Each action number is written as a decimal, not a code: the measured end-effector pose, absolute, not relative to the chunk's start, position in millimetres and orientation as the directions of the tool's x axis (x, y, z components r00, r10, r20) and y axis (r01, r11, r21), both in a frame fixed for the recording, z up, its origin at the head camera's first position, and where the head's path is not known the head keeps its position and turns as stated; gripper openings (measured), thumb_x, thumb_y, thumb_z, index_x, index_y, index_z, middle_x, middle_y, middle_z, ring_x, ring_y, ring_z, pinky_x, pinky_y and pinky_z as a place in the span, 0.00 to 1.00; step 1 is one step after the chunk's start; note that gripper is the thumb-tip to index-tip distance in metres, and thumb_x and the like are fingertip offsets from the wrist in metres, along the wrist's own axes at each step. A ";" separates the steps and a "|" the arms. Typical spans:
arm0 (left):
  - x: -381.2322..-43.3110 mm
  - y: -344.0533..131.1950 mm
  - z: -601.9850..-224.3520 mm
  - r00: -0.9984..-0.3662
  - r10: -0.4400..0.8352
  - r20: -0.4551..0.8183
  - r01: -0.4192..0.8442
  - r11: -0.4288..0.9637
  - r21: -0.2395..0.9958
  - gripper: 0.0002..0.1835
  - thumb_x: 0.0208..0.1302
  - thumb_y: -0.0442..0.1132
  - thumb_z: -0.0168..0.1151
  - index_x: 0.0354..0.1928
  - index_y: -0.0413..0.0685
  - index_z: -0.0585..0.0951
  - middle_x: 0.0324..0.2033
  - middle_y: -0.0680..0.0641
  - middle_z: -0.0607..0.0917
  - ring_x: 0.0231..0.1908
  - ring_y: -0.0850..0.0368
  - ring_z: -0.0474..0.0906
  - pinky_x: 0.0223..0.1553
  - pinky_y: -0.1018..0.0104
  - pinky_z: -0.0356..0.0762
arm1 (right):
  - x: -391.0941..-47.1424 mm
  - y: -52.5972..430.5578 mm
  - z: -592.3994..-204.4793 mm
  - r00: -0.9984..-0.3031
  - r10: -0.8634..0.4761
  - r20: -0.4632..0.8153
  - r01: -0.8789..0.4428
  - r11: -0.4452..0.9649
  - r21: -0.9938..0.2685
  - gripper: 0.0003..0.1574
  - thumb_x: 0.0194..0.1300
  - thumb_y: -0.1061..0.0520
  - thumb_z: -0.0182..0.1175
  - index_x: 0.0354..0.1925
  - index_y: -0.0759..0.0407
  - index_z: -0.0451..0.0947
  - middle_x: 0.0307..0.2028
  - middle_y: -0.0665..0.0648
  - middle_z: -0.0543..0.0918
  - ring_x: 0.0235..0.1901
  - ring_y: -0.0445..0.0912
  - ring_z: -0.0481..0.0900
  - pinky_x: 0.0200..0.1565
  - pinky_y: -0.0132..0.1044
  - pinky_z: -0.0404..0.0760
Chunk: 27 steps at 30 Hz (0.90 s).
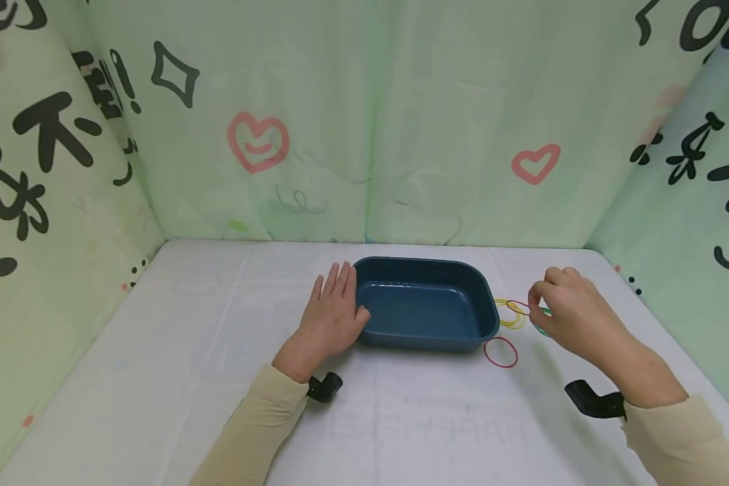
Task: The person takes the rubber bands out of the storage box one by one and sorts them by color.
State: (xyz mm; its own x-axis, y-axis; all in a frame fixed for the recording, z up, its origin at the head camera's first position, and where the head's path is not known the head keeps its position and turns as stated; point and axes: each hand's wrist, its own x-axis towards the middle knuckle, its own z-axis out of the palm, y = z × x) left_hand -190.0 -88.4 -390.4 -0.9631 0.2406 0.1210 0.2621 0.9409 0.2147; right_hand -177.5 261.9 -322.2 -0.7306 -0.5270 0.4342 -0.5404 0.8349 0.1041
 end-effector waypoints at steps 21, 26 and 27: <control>-190.2 -89.4 -390.0 -0.962 0.245 0.123 0.267 0.939 0.219 0.35 0.63 0.49 0.37 0.69 0.43 0.44 0.70 0.46 0.45 0.70 0.51 0.36 0.68 0.50 0.38 | -154.9 252.7 -378.6 -0.793 -0.511 0.331 -0.537 0.843 0.017 0.10 0.36 0.64 0.66 0.18 0.52 0.75 0.19 0.46 0.66 0.25 0.42 0.62 0.26 0.32 0.64; -190.0 -91.3 -390.2 -0.963 0.246 0.111 0.265 0.939 0.217 0.35 0.63 0.50 0.35 0.70 0.43 0.43 0.70 0.47 0.44 0.70 0.51 0.35 0.68 0.50 0.38 | -151.1 250.9 -383.8 -0.804 -0.493 0.332 -0.531 0.847 -0.029 0.11 0.37 0.65 0.64 0.18 0.50 0.73 0.20 0.45 0.64 0.24 0.40 0.59 0.25 0.30 0.60; -190.0 -91.8 -390.3 -0.963 0.246 0.110 0.265 0.939 0.218 0.35 0.63 0.50 0.35 0.70 0.43 0.43 0.70 0.47 0.43 0.70 0.51 0.35 0.68 0.51 0.38 | -150.6 250.4 -383.8 -0.809 -0.485 0.333 -0.525 0.850 -0.039 0.11 0.38 0.64 0.63 0.18 0.49 0.74 0.20 0.45 0.64 0.24 0.40 0.59 0.25 0.30 0.61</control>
